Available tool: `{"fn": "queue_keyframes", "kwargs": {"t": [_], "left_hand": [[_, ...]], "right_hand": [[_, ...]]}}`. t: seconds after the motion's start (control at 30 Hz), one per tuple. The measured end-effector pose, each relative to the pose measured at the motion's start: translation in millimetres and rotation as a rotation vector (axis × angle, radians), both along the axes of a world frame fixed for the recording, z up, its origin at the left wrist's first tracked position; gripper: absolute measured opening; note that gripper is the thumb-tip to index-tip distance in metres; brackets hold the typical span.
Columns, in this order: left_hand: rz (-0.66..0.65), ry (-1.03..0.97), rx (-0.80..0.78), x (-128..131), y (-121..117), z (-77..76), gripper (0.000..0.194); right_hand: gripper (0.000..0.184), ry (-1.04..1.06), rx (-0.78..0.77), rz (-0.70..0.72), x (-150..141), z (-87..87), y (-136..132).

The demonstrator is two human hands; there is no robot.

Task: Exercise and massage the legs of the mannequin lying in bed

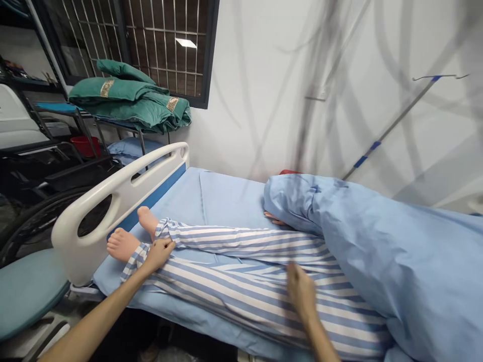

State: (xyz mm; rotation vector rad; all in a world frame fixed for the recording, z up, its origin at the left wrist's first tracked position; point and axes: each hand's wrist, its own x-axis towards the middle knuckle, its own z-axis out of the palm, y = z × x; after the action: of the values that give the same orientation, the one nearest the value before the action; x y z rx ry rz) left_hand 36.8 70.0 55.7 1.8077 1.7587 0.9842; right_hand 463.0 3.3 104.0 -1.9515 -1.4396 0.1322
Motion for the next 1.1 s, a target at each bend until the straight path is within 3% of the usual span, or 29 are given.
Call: {"fn": "queue_keyframes", "kwargs": {"t": [0.1, 0.2, 0.27, 0.37, 0.57, 0.83, 0.93, 1.1], "left_hand": [[0.007, -0.059, -0.004, -1, -2, 1.4, 0.036], [0.027, -0.174, 0.029, -3, -3, 2.3, 0.041], [0.044, -0.283, 0.05, -5, -4, 2.4, 0.045], [0.058, -0.415, 0.029, -8, -5, 1.7, 0.048], [0.092, -0.504, 0.005, -9, -5, 0.7, 0.047], [0.103, -0.531, 0.015, 1, -2, 13.2, 0.047], [0.082, -0.577, 0.037, 7, -2, 11.2, 0.046], [0.079, -0.478, 0.036, 8, -4, 2.9, 0.044]], "right_hand": [[0.041, 0.152, 0.111, 0.289, -123, -1.8, 19], [0.044, 0.225, 0.151, 0.473, -239, -4.0, 34], [0.042, 0.238, 0.144, 0.554, -295, -7.5, 40], [0.04, 0.249, 0.111, 0.554, -341, -18.6, 47], [0.039, 0.19, 0.062, 0.448, -353, -40.7, 51], [0.04, 0.355, 0.102, 0.423, -348, -40.0, 53], [0.04, 0.428, 0.108, 0.411, -346, -42.9, 55], [0.038, 0.499, 0.097, 0.401, -348, -39.4, 55]]}}
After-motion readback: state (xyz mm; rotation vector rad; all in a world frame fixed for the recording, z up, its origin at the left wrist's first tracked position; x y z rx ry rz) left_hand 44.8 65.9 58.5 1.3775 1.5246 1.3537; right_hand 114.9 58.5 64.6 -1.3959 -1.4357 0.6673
